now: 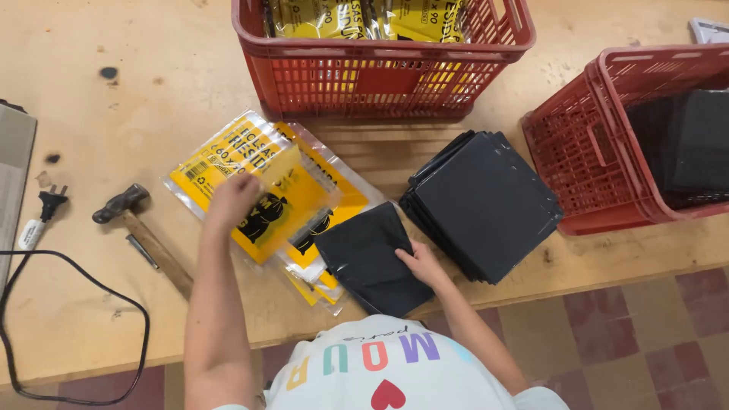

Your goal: The person is packaging stacks of black plastic bags into yellow outer bags at a workbench.

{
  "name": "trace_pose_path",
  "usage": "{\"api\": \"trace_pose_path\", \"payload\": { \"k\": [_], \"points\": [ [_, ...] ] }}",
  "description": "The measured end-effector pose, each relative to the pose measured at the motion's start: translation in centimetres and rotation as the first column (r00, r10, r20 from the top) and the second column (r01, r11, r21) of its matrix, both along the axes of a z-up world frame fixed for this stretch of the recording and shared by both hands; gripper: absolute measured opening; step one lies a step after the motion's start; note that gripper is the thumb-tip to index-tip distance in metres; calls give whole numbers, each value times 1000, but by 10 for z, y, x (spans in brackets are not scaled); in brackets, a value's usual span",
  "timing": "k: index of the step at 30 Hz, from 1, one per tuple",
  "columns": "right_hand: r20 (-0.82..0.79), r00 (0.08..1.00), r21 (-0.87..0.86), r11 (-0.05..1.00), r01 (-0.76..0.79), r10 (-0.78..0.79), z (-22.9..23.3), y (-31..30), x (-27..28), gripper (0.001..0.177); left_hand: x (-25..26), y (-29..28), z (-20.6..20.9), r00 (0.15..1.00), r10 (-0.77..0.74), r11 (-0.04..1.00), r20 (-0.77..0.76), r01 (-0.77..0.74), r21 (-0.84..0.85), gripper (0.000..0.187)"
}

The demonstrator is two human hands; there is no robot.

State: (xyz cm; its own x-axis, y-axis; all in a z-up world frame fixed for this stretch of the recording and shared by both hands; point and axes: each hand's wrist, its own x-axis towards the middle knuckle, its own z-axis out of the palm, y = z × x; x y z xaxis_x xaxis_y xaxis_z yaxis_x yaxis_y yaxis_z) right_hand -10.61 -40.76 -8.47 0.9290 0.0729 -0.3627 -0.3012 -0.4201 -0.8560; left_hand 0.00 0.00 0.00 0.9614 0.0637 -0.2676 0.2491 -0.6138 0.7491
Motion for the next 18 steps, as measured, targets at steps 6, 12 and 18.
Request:
{"api": "trace_pose_path", "payload": {
  "k": [6, 12, 18],
  "points": [
    [-16, 996, 122, 989, 88, -86, -1, 7, -1, 20, -3, -1, 84, 971, 52, 999, 235, -49, -20, 18],
    [-36, 962, 219, 937, 271, -270, 40, 18, 10, 15, -36, -65, 24, 921, -280, 929, 273, 188, 319, 12],
    [-83, 950, 220, 924, 313, -302, 24, -3, 4, 20, -48, -89, -91, 979, -102, 946, 175, 41, 322, 19]
  ]
}}
